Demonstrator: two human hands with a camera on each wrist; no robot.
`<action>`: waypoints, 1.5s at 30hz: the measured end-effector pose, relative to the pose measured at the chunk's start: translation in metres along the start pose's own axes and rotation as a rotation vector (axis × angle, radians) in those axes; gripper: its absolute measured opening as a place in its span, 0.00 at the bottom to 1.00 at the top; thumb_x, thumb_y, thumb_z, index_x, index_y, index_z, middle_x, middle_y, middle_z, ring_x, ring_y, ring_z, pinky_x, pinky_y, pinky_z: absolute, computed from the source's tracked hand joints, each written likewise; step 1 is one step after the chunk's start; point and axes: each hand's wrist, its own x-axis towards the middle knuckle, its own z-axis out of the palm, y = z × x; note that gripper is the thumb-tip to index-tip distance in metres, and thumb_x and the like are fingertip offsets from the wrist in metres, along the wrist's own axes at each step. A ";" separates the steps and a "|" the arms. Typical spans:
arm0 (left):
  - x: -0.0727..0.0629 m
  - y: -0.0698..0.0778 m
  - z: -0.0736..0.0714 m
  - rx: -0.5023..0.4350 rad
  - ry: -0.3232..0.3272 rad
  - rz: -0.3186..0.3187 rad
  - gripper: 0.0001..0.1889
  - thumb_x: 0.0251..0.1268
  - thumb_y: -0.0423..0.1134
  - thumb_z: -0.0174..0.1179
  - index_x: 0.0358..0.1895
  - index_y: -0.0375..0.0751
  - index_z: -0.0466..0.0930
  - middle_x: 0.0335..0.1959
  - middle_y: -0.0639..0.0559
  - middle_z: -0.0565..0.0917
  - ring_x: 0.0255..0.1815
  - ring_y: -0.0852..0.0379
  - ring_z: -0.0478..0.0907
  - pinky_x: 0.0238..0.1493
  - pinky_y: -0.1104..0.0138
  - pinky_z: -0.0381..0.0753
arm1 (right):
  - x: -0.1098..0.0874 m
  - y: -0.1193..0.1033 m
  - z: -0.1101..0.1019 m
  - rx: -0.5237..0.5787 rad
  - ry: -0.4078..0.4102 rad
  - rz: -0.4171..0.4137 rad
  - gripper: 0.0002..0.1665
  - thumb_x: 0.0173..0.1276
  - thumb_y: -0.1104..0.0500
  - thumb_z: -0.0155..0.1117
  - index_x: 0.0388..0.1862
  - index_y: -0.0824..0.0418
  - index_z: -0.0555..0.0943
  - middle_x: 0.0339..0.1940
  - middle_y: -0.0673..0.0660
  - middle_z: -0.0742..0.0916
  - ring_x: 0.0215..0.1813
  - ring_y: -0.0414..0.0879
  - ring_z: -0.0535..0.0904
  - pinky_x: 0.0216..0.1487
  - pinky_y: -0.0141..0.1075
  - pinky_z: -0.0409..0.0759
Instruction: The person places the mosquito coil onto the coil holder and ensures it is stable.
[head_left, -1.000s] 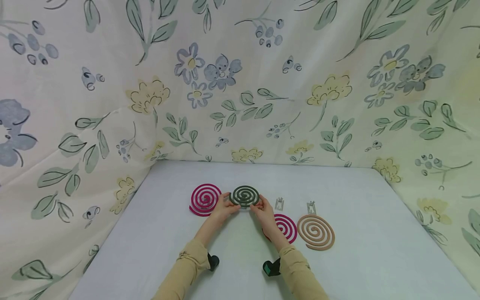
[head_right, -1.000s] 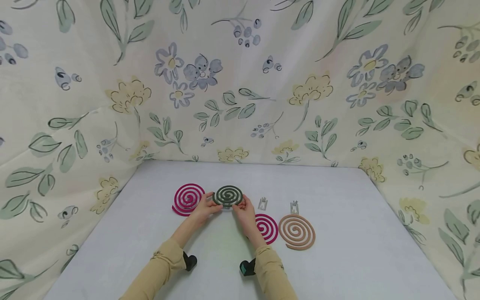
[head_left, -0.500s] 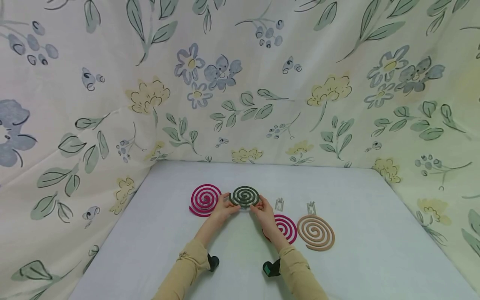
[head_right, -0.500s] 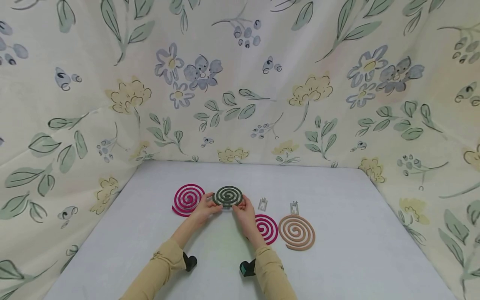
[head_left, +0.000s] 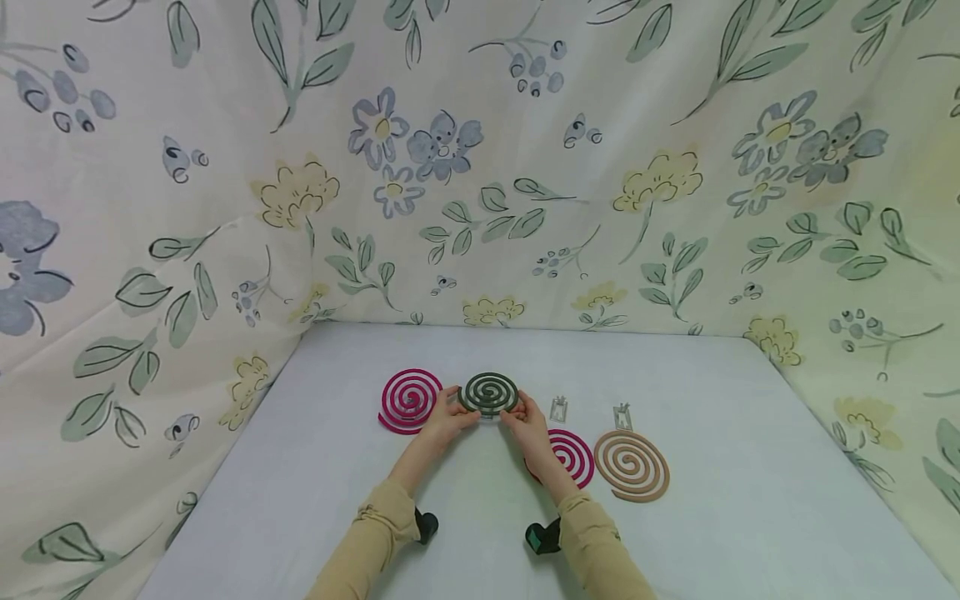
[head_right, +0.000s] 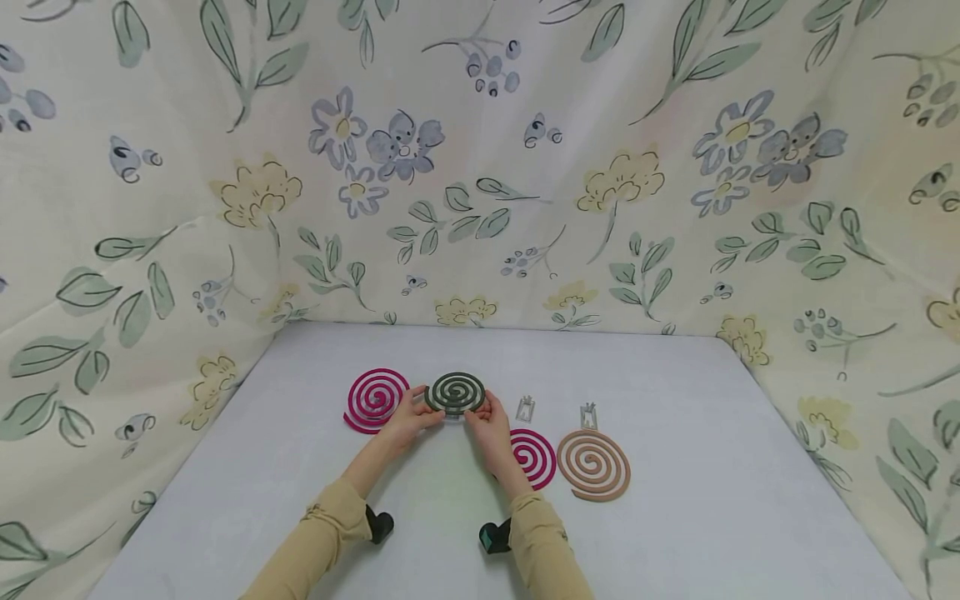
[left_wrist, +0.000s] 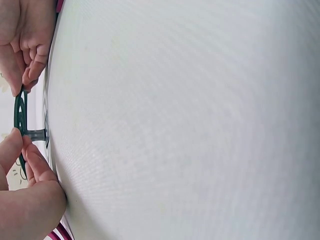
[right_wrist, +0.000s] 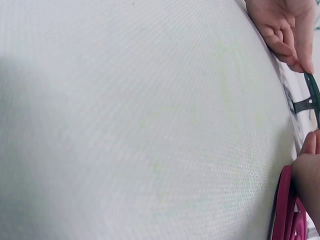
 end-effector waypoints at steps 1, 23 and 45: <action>-0.003 0.003 0.000 0.001 -0.003 0.001 0.38 0.62 0.27 0.58 0.70 0.27 0.44 0.31 0.48 0.78 0.31 0.64 0.71 0.38 0.74 0.74 | 0.000 0.000 0.000 0.002 0.000 0.000 0.37 0.64 0.67 0.60 0.70 0.71 0.59 0.37 0.53 0.72 0.36 0.38 0.67 0.32 0.22 0.68; 0.005 -0.006 0.001 0.000 0.028 0.015 0.39 0.60 0.27 0.61 0.70 0.29 0.46 0.28 0.52 0.78 0.30 0.66 0.71 0.36 0.75 0.73 | -0.010 -0.014 -0.002 0.047 -0.029 -0.024 0.37 0.63 0.70 0.59 0.69 0.77 0.57 0.37 0.58 0.73 0.35 0.40 0.67 0.31 0.22 0.67; -0.014 0.017 0.002 -0.027 -0.002 -0.005 0.37 0.62 0.25 0.57 0.69 0.27 0.46 0.27 0.51 0.75 0.28 0.64 0.68 0.36 0.72 0.70 | -0.005 -0.006 -0.001 0.022 -0.012 -0.028 0.38 0.63 0.68 0.60 0.69 0.74 0.58 0.38 0.57 0.73 0.36 0.38 0.67 0.34 0.22 0.68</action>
